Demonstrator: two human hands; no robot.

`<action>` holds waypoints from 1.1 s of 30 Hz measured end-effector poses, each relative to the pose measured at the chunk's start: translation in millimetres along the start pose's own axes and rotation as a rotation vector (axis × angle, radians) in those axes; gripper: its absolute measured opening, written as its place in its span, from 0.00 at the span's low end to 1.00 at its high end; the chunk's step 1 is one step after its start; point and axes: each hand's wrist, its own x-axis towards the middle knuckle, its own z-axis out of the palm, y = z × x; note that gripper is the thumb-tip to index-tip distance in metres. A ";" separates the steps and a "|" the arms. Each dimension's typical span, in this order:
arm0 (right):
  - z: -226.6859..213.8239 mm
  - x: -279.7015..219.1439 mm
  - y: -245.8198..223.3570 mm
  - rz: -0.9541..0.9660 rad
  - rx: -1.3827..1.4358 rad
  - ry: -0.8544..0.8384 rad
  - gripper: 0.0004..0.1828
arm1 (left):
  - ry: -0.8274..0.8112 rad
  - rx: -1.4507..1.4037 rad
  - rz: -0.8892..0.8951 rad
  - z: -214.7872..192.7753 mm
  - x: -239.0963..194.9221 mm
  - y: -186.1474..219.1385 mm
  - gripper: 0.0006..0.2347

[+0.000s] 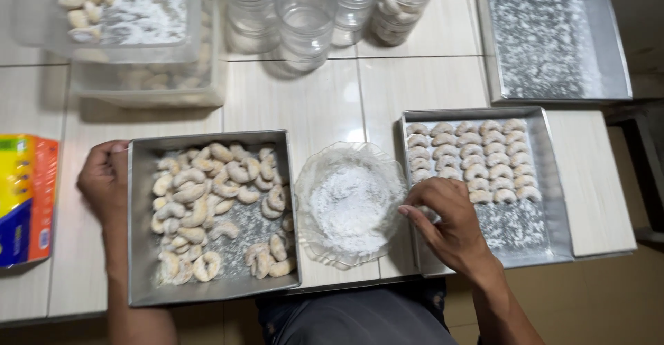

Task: Coating crescent-shaped cookies with powdered sugar and arranging them in a tray

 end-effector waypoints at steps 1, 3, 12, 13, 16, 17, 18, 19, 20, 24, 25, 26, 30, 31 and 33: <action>6.2 4.9 -2.7 -0.015 0.001 -0.073 0.08 | 0.004 -0.008 -0.044 0.4 0.7 5.1 0.08; 9.1 16.1 -12.7 -0.070 -0.054 -0.223 0.05 | 0.010 0.011 -0.046 1.2 2.5 9.3 0.08; 21.8 51.9 -54.1 -0.295 -0.119 -0.295 0.06 | 0.001 0.083 -0.279 -9.1 9.4 85.1 0.09; 22.1 56.1 -62.8 -0.358 -0.111 -0.232 0.06 | -0.002 0.048 -0.279 -8.7 9.6 84.6 0.09; 32.3 69.9 -82.8 -0.505 -0.161 -0.258 0.07 | -0.021 0.181 -0.357 -15.4 11.8 103.5 0.10; 38.6 73.7 -93.1 -0.522 -0.152 -0.268 0.07 | -0.005 0.191 -0.369 -17.7 11.4 106.8 0.10; 44.3 77.1 -103.2 -0.547 -0.146 -0.327 0.07 | -0.002 0.169 -0.356 -18.8 11.4 110.3 0.10; 49.7 80.4 -113.2 -0.572 -0.140 -0.385 0.08 | 0.002 0.148 -0.343 -19.7 11.8 113.8 0.09; 59.6 83.1 -117.8 -0.586 -0.135 -0.394 0.08 | 0.014 0.154 -0.353 -16.2 11.4 102.6 0.09; 107.9 86.4 -129.5 -0.684 -0.179 -0.423 0.04 | 0.048 0.012 -0.245 -7.4 10.5 68.2 0.08; 122.2 86.2 -130.5 -0.721 -0.200 -0.349 0.06 | 0.038 -0.058 -0.239 -6.2 11.3 62.3 0.08; 130.1 86.2 -131.8 -0.729 -0.196 -0.354 0.06 | 0.045 -0.054 -0.245 -5.5 11.5 61.5 0.08; 155.8 89.0 -137.8 -0.704 -0.367 -0.341 0.07 | 0.086 -0.175 -0.160 -9.6 12.0 74.3 0.08; 160.3 90.8 -139.4 -0.676 -0.417 -0.326 0.08 | 0.088 -0.185 -0.141 -12.2 12.4 82.1 0.08; 172.8 87.4 -136.1 -0.669 -0.414 -0.320 0.09 | 0.091 -0.200 -0.130 -5.2 12.9 66.5 0.08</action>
